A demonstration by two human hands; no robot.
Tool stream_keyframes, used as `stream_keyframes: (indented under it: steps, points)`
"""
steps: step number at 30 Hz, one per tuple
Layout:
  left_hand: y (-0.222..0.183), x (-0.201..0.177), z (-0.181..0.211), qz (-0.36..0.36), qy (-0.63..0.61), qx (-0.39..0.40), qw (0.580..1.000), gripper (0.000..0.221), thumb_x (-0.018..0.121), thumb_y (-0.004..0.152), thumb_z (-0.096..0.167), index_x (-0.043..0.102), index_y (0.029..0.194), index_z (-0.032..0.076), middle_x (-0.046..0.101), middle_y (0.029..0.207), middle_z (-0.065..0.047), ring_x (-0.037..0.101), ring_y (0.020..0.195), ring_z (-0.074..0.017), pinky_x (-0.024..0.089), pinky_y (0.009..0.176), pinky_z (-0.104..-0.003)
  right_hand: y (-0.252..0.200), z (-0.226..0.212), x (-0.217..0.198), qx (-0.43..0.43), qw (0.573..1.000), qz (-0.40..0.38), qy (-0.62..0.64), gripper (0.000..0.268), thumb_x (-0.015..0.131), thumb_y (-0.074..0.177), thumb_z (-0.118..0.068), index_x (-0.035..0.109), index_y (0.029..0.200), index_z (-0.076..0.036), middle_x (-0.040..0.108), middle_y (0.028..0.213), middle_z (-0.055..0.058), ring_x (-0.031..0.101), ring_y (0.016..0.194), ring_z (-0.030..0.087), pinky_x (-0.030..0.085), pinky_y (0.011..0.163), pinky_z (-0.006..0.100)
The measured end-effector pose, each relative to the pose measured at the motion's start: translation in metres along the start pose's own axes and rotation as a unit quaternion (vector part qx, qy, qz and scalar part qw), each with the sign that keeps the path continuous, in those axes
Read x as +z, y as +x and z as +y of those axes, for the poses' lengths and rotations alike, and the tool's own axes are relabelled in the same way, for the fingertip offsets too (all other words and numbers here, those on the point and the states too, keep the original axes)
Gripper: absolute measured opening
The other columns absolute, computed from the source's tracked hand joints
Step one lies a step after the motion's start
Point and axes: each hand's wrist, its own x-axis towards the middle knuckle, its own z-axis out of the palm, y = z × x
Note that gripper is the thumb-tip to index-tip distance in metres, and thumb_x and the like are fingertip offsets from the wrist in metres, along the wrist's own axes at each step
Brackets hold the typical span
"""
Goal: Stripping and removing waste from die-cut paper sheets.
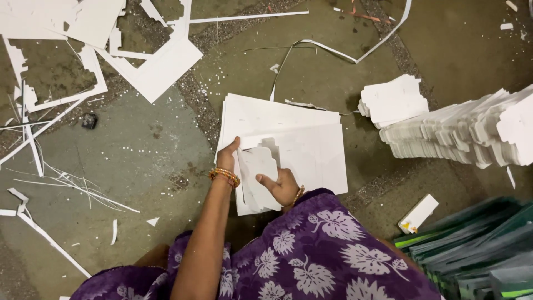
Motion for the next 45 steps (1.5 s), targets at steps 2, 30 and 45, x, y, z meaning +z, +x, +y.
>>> stream_keyframes:
  steps: [2, 30, 45]
  points:
    - [-0.015, 0.000, 0.002, 0.018, 0.019, -0.009, 1.000, 0.049, 0.072, 0.091, 0.037, 0.070, 0.117, -0.005, 0.074, 0.107, -0.014, 0.069, 0.091, -0.0234, 0.054, 0.084, -0.036, -0.005, 0.009, 0.007, -0.003, 0.999, 0.004, -0.032, 0.033, 0.073, 0.093, -0.029, 0.074, 0.087, 0.003, 0.074, 0.068, 0.013, 0.073, 0.060, 0.024, 0.057, 0.059, 0.037]
    - [0.028, -0.029, 0.015, 0.004, 0.122, 0.016, 0.992, 0.050, 0.069, 0.091, 0.055, 0.056, 0.089, 0.006, 0.054, 0.059, -0.003, 0.045, 0.046, -0.0137, 0.043, 0.048, -0.034, 0.010, 0.000, -0.133, 0.056, 0.994, 0.043, 0.084, 0.059, 0.082, 0.082, -0.034, 0.064, 0.125, 0.002, 0.075, 0.112, 0.012, 0.072, 0.101, 0.019, 0.062, 0.087, 0.033]
    - [-0.082, 0.118, -0.017, -0.174, 0.433, 0.373, 0.802, 0.099, 0.087, 0.078, 0.018, 0.026, 0.156, 0.009, 0.032, 0.158, -0.022, 0.033, 0.146, -0.0399, 0.031, 0.117, -0.048, 0.055, 0.087, -0.157, 0.055, 0.983, 0.031, 0.174, 0.049, 0.081, 0.081, -0.007, 0.063, 0.126, -0.005, 0.072, 0.118, 0.006, 0.066, 0.112, 0.018, 0.055, 0.097, 0.034]
